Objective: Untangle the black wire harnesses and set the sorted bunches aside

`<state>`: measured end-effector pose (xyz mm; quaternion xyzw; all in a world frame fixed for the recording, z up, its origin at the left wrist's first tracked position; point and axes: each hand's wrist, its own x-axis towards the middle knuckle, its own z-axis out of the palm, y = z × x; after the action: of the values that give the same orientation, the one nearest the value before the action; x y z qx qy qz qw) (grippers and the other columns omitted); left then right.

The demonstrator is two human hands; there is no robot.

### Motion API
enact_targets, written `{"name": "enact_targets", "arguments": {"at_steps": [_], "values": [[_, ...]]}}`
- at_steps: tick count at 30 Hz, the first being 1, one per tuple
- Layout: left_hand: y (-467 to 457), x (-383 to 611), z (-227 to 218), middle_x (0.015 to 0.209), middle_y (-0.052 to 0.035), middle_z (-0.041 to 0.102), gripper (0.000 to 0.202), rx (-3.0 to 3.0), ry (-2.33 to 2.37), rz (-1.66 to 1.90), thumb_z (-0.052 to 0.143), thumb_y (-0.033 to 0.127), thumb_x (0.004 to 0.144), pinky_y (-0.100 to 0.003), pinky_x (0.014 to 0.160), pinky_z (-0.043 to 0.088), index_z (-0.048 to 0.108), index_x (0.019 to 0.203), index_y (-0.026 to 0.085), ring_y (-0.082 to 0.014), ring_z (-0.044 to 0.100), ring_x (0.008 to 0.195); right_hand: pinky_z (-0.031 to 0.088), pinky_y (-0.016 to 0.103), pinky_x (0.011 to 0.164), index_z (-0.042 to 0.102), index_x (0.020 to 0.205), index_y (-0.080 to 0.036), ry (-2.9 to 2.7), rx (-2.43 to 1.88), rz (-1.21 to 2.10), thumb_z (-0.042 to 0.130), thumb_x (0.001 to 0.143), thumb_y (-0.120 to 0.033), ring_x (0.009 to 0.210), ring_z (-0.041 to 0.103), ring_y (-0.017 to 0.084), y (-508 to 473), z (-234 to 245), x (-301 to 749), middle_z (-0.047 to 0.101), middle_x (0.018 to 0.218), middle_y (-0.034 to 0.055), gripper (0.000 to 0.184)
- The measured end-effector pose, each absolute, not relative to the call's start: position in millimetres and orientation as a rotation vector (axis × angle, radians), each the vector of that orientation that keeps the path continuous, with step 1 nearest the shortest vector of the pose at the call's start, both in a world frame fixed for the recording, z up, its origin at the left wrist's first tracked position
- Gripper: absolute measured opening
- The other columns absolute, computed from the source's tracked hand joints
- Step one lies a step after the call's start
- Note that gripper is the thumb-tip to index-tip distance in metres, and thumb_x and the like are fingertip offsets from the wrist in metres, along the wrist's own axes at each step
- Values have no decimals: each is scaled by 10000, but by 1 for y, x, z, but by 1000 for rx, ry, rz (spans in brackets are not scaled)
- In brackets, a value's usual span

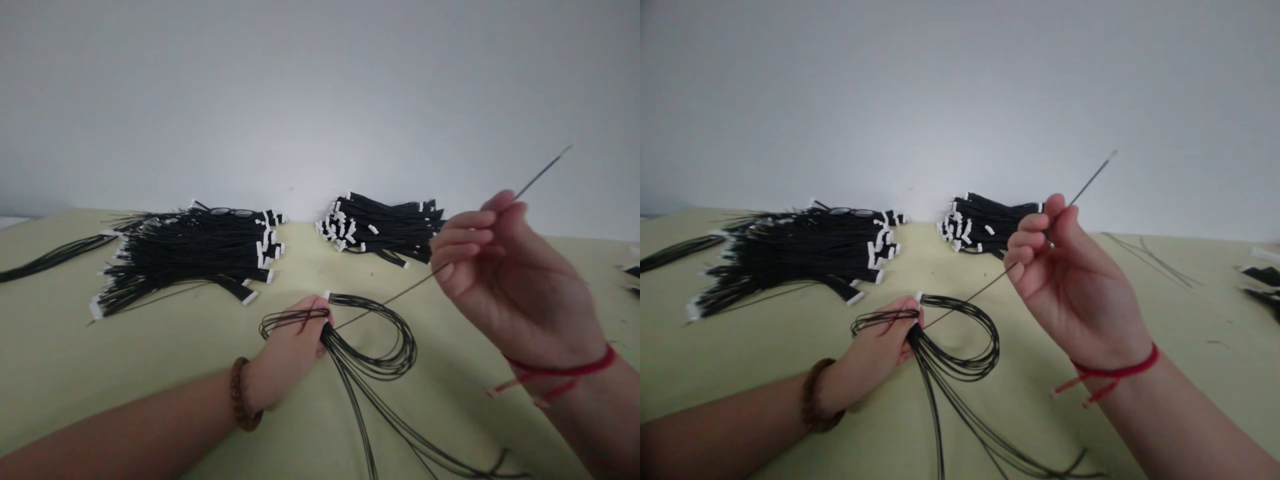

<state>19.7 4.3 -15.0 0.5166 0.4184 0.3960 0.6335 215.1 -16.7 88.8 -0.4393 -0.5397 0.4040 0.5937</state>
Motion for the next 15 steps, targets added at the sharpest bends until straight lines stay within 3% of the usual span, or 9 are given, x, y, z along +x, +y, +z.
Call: {"name": "enact_targets", "arguments": {"at_steps": [2,5,7,11,15], "values": [[4,20,-14,617,21,409,171,1163,946,899,449,308,799,-169,429,304,452,687,179,-74,355,485,413,215,553,430,1087,-289,-1256,-1076,871,210,910,-337,657,491,96,-22,92,209,515,933,32,287],[3,20,-12,607,30,404,163,1158,918,905,455,306,799,-161,417,295,454,697,178,-65,341,472,397,203,480,502,882,-214,-1475,-1108,1000,425,846,-325,520,494,83,-32,86,198,553,722,1,139],[2,20,-11,582,40,383,189,1165,897,917,461,337,800,-161,396,276,453,699,177,-59,311,447,387,202,478,519,750,-180,-1742,-1264,960,483,820,-310,514,518,92,-38,77,189,563,625,-7,152],[-2,18,-10,524,60,332,259,1206,794,929,462,388,804,-154,382,255,438,666,170,-46,266,420,286,203,455,528,679,-177,-2093,-1461,358,445,826,-236,477,445,71,-48,61,174,518,544,-34,179],[-5,17,-11,512,67,329,281,1207,742,945,457,406,809,-143,384,251,428,664,166,-36,259,414,250,214,448,492,624,-175,-2173,-1484,128,449,792,-201,445,394,70,-51,57,172,487,517,-38,175]]}}
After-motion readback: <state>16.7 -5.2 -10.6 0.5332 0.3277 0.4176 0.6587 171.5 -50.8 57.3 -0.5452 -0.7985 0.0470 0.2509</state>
